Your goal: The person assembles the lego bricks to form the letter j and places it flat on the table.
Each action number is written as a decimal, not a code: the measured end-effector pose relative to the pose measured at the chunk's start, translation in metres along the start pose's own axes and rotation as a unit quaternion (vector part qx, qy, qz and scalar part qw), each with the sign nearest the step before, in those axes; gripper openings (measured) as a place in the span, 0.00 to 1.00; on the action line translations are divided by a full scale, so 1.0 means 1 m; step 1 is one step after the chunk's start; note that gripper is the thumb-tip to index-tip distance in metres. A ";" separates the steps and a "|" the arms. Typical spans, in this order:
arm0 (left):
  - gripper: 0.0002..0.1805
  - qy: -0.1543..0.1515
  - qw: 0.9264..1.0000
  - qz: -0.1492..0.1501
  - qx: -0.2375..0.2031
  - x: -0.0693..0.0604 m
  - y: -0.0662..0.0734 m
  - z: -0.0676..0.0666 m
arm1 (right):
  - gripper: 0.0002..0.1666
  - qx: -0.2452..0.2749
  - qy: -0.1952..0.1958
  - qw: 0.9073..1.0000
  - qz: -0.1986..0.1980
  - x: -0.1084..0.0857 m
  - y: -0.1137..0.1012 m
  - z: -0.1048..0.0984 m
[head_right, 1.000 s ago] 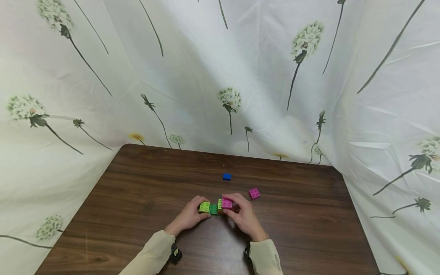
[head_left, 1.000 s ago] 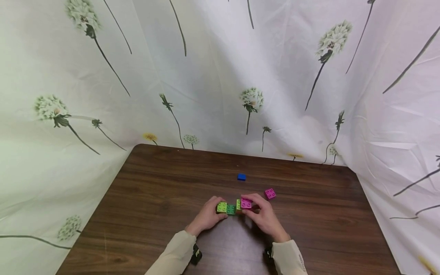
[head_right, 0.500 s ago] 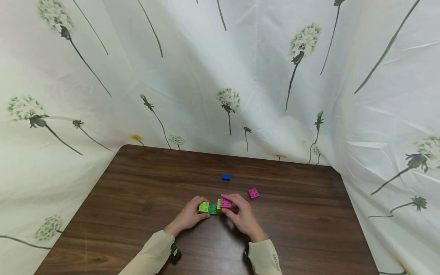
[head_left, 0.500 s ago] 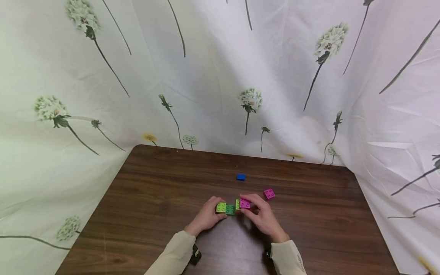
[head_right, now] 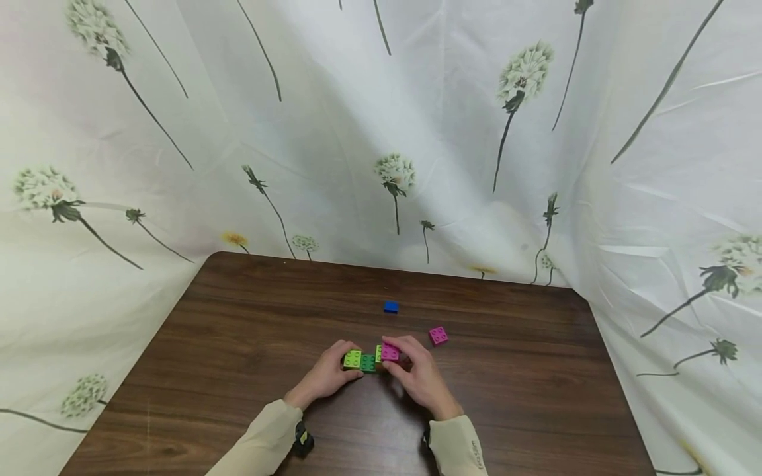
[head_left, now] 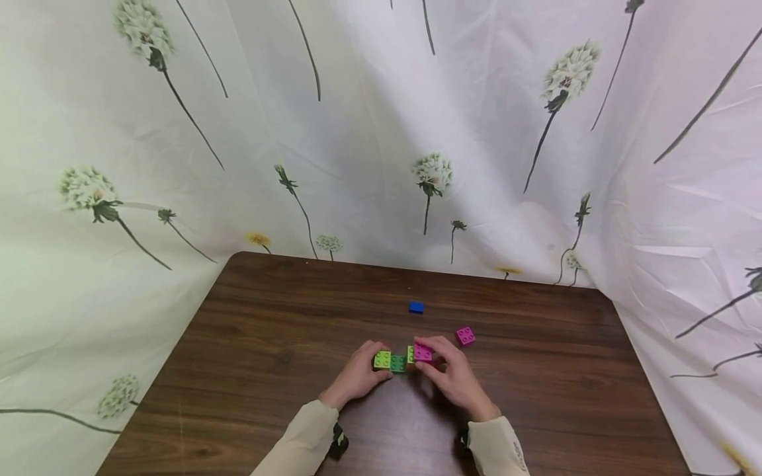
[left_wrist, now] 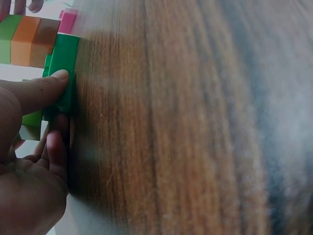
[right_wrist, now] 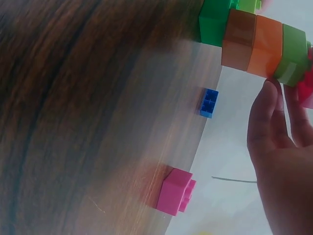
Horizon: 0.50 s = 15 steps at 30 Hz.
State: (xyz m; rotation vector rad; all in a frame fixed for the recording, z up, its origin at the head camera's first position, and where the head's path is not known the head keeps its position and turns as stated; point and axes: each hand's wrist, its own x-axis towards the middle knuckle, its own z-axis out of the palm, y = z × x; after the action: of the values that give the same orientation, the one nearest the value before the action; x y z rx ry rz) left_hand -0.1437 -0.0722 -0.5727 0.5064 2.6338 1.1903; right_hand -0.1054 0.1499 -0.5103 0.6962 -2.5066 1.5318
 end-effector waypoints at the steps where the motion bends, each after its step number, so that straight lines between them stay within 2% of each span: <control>1: 0.15 0.000 1.000 -0.001 0.000 0.000 0.000 0.000 | 0.23 -0.002 0.001 1.000 -0.001 0.000 0.000 0.000; 9: 0.15 0.003 1.000 0.006 0.000 0.000 0.000 -0.001 | 0.23 -0.025 0.018 0.999 0.006 -0.001 0.001 0.004; 15: 0.15 0.001 1.000 0.005 0.000 -0.001 0.001 0.000 | 0.22 -0.023 0.030 0.999 0.002 -0.001 0.002 0.006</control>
State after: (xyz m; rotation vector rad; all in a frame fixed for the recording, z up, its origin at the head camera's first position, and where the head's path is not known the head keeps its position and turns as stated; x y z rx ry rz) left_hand -0.1429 -0.0723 -0.5722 0.5201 2.6358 1.1956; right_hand -0.1050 0.1454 -0.5156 0.6297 -2.4916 1.4695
